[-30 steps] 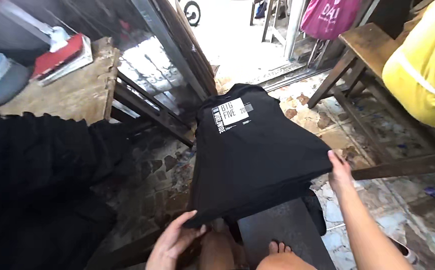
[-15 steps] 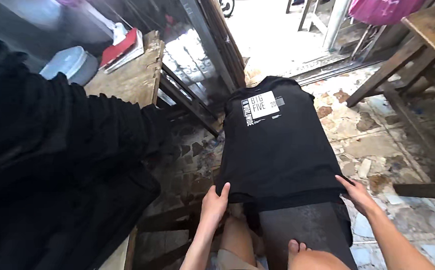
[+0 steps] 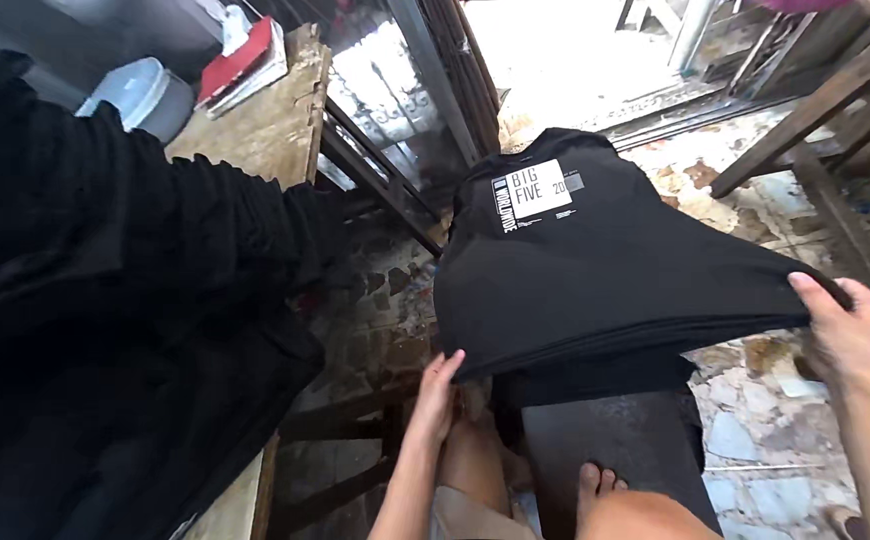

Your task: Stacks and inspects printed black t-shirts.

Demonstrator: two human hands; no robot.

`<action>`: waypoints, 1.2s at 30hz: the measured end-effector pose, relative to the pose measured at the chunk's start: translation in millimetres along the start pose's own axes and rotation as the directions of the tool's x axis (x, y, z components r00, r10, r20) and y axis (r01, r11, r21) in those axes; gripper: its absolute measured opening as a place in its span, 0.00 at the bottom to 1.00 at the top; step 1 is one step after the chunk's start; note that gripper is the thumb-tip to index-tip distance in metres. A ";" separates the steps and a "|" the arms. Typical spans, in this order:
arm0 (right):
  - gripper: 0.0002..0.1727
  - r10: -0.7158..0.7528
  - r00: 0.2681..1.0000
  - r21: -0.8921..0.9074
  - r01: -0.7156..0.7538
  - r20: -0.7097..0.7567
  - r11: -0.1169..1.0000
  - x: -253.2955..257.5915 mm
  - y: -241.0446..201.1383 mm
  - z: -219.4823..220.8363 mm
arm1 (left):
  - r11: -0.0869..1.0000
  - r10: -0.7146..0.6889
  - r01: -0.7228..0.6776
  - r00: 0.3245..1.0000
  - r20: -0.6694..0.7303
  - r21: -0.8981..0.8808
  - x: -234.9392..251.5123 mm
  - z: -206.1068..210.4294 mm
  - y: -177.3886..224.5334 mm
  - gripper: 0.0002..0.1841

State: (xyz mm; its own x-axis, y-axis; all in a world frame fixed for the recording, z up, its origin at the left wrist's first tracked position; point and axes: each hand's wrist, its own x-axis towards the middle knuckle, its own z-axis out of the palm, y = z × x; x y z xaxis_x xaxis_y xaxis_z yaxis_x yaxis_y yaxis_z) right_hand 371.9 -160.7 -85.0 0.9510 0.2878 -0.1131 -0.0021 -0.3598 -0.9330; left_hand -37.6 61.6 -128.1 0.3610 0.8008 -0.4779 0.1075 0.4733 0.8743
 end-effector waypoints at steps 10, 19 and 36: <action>0.21 0.511 0.815 0.019 -0.536 0.274 0.844 16.4 71.0 -4.0 | 0.729 -0.574 0.604 0.796 0.193 -0.322 19.3 -9.1 -62.5 0.12; 0.29 0.246 0.964 -0.205 -0.221 0.105 0.953 -29.2 146.7 37.2 | 0.898 -0.075 0.160 0.974 -0.216 0.409 -4.7 -3.1 29.1 0.23; 0.22 0.449 0.851 -0.091 -0.442 0.272 0.892 16.7 72.1 -14.9 | 0.722 -0.606 0.622 0.780 0.157 -0.303 -0.6 9.7 -66.4 0.13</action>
State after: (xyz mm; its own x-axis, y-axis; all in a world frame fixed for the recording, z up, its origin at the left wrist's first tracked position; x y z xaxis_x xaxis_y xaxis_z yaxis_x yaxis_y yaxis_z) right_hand 392.3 -195.1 -149.1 0.7244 0.3246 -0.6082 -0.3940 -0.5291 -0.7516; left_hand -35.9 26.1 -185.0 0.3619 0.2800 -0.8892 0.0220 0.9510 0.3084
